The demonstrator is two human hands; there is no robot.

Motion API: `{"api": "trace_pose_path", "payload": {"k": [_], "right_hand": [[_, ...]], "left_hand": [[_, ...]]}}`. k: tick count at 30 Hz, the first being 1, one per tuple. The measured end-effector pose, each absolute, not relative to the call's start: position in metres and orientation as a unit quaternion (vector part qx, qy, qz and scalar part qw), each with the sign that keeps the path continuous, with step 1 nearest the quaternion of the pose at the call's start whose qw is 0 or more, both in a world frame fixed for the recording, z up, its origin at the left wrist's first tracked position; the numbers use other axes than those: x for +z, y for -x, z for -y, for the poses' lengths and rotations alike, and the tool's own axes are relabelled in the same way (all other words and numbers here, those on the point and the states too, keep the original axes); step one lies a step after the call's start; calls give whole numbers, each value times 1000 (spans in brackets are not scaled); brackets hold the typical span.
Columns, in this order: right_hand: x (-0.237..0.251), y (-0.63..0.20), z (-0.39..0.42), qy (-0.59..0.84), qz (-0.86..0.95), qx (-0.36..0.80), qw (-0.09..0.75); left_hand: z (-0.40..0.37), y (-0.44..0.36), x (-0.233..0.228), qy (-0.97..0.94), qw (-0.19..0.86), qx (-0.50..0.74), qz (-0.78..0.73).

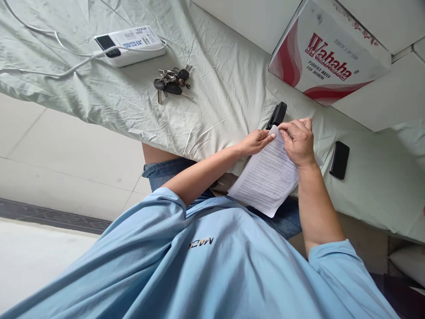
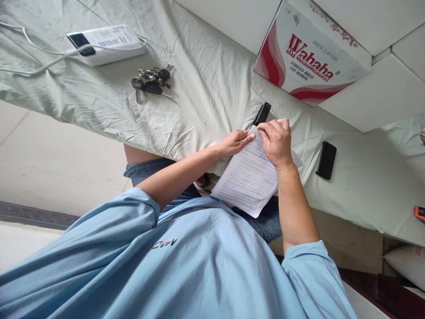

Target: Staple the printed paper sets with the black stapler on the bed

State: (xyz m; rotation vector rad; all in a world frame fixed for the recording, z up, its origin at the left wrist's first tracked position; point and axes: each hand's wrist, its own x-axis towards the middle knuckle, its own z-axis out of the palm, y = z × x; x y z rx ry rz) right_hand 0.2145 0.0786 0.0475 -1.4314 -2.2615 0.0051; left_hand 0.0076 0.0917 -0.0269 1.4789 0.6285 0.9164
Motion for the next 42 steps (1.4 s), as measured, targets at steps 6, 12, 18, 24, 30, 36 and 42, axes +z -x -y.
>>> {"api": "trace_pose_path", "payload": {"k": [6,12,18,24,30,36,42], "right_hand": [[45,-213,-78,538,808,3,243],[40,-215,-76,536,811,47,229],[39,-212,-71,563,788,66,239],[43,-221,-67,616,738,49,270],[48,-234,-66,660,689,21,300],[49,-240,-64,696,651,13,304],[49,-266,-60,727,604,27,325]], "left_hand": [[-94,-10,-33,-652,580,410,-264],[-95,-12,-36,-641,585,420,-266],[-95,-12,-36,-623,600,420,-275],[-94,-8,-30,-644,614,390,-238],[-91,-4,-27,-685,603,348,-216],[-94,6,-20,-661,653,310,-203],[-61,48,-2,-754,519,222,-337]]}}
